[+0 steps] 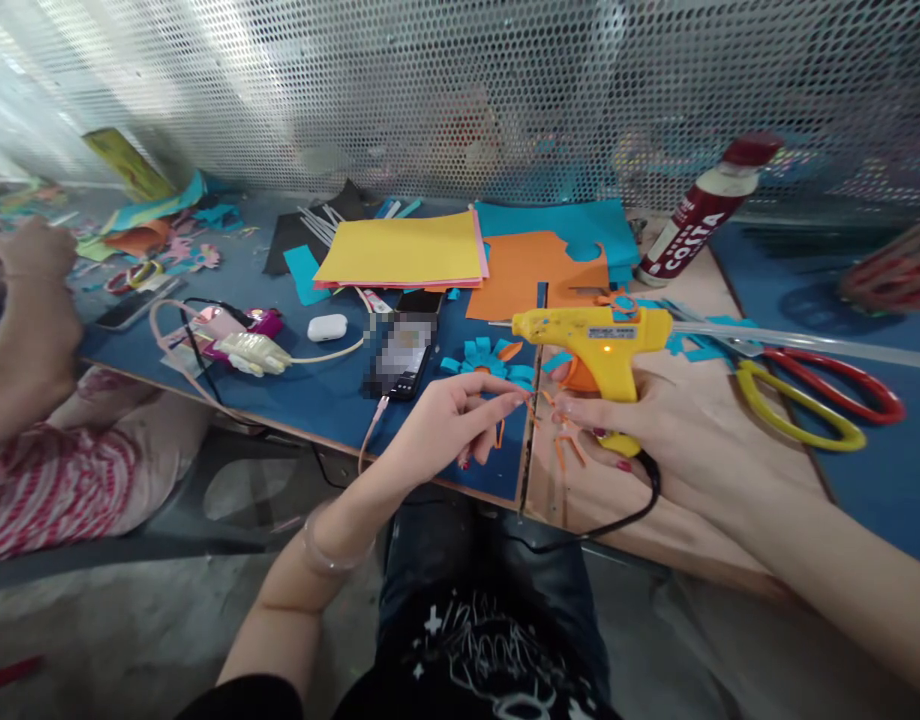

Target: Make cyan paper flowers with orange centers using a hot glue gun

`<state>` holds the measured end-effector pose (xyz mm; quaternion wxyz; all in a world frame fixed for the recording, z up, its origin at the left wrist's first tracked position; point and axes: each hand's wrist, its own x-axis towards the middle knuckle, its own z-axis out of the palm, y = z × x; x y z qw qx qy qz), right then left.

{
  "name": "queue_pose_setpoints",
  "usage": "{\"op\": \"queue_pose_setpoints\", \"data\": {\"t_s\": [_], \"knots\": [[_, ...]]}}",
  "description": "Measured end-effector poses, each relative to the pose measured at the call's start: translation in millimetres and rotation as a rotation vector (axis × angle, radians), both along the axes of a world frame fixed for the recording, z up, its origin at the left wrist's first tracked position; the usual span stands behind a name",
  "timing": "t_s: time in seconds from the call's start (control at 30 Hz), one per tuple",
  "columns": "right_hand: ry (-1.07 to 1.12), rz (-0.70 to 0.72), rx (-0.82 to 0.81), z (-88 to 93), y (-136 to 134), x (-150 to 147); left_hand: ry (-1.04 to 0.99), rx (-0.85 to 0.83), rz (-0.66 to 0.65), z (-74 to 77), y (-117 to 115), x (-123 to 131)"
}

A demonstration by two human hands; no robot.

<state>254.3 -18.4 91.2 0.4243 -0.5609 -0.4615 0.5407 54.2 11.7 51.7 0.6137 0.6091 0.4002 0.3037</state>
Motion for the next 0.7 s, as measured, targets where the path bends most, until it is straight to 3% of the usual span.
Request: {"op": "queue_pose_setpoints", "data": {"t_s": [0.2,0.4,0.7], "knots": [[-0.025,0.026,0.044,3.1,-4.3,-3.7,-0.112,-0.081,-0.062,-1.8,2.4,2.4],[-0.043,0.027,0.066,-1.7,-3.3,-2.5,-0.081,-0.108,-0.077,0.7,-1.4,5.9],[0.018,-0.029,0.037,-17.2,-2.4,1.5,-0.146,-0.104,0.02,2.7,-7.0,12.8]]}}
